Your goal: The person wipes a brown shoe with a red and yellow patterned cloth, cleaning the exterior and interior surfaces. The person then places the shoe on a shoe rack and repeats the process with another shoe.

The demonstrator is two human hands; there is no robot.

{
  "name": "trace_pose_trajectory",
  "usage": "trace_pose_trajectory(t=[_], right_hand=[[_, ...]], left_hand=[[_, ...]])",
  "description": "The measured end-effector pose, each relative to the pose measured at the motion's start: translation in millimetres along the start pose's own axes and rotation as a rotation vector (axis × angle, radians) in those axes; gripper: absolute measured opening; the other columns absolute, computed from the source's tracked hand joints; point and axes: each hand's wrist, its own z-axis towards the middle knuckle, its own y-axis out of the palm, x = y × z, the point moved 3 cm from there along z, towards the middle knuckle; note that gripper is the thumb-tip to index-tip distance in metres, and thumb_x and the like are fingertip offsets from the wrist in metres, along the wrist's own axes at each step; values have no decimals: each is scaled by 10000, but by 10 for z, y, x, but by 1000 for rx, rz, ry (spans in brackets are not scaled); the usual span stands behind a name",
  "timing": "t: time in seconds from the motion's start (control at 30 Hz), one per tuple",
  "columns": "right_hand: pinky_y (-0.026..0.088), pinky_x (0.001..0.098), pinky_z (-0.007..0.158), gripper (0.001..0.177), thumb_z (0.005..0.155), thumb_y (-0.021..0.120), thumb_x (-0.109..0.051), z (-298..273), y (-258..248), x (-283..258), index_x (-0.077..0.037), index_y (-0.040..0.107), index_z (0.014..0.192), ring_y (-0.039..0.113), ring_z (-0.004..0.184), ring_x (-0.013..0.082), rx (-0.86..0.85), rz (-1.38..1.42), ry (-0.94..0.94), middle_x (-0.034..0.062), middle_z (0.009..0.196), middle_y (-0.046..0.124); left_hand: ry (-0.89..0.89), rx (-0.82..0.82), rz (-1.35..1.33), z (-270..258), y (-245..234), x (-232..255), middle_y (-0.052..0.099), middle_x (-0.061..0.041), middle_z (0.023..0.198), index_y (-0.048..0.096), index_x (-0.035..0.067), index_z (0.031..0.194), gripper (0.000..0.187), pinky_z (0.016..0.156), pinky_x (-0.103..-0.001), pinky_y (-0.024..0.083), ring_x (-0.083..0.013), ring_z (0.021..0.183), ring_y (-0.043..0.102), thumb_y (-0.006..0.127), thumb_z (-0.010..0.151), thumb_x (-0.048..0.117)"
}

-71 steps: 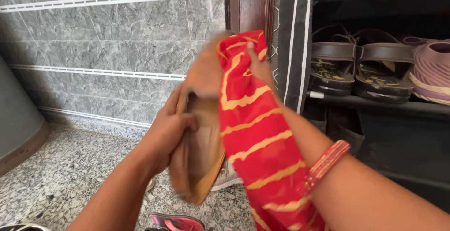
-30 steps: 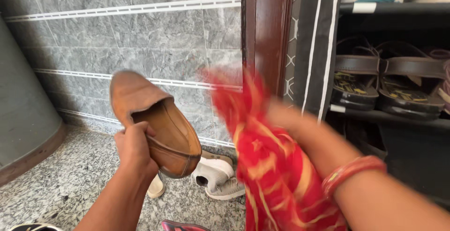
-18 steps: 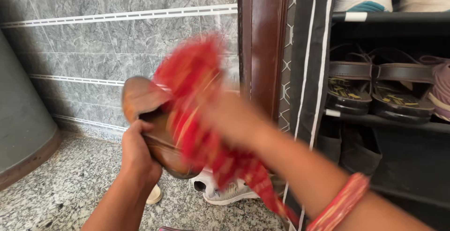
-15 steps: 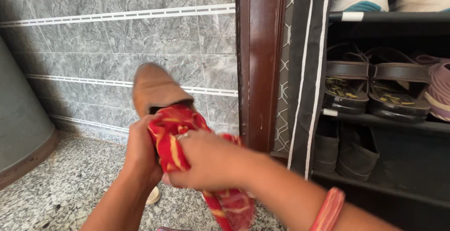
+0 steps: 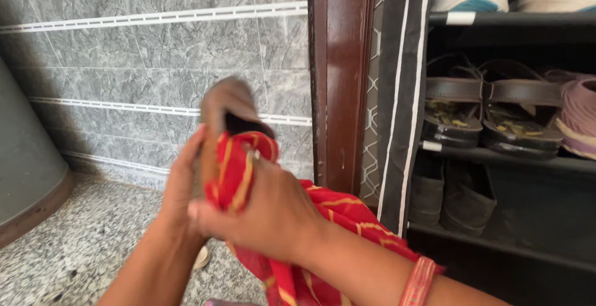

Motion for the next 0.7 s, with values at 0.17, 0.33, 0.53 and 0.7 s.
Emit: trace_pose_trajectory(t=[0.17, 0.33, 0.53, 0.7], right_hand=[[561, 353, 709, 385, 891, 706, -432, 43, -84, 28, -58, 709, 979, 750, 777, 206, 275, 153, 55, 98, 831, 736], [511, 354, 547, 403, 918, 717, -395, 292, -358, 194, -26, 736, 758, 635, 590, 104, 568, 404, 456, 20, 668, 705], [538, 294, 585, 290, 879, 744, -339, 143, -413, 203, -54, 741, 827, 661, 653, 65, 384, 45, -142, 16, 695, 689], [552, 334, 578, 289, 930, 713, -340, 204, -405, 158, -67, 777, 862, 703, 656, 137, 530, 219, 129, 47, 726, 767]], left_hand=[[-60, 201, -94, -63, -23, -68, 693, -133, 1269, 579, 95, 1374, 651, 1011, -515, 533, -306, 1146, 673, 499, 928, 563], [-352, 524, 25, -169, 253, -266, 483, -338, 1425, 325, 33, 1533, 817, 1084, -708, 385, -534, 1323, 504, 443, 1005, 646], [-422, -106, -69, -125, 313, -313, 620, -239, 1363, 492, 59, 1463, 813, 987, -633, 481, -408, 1208, 629, 527, 875, 620], [-200, 6, -134, -4, 111, -298, 638, -191, 1310, 557, 52, 1347, 572, 980, -557, 543, -347, 1099, 662, 628, 859, 341]])
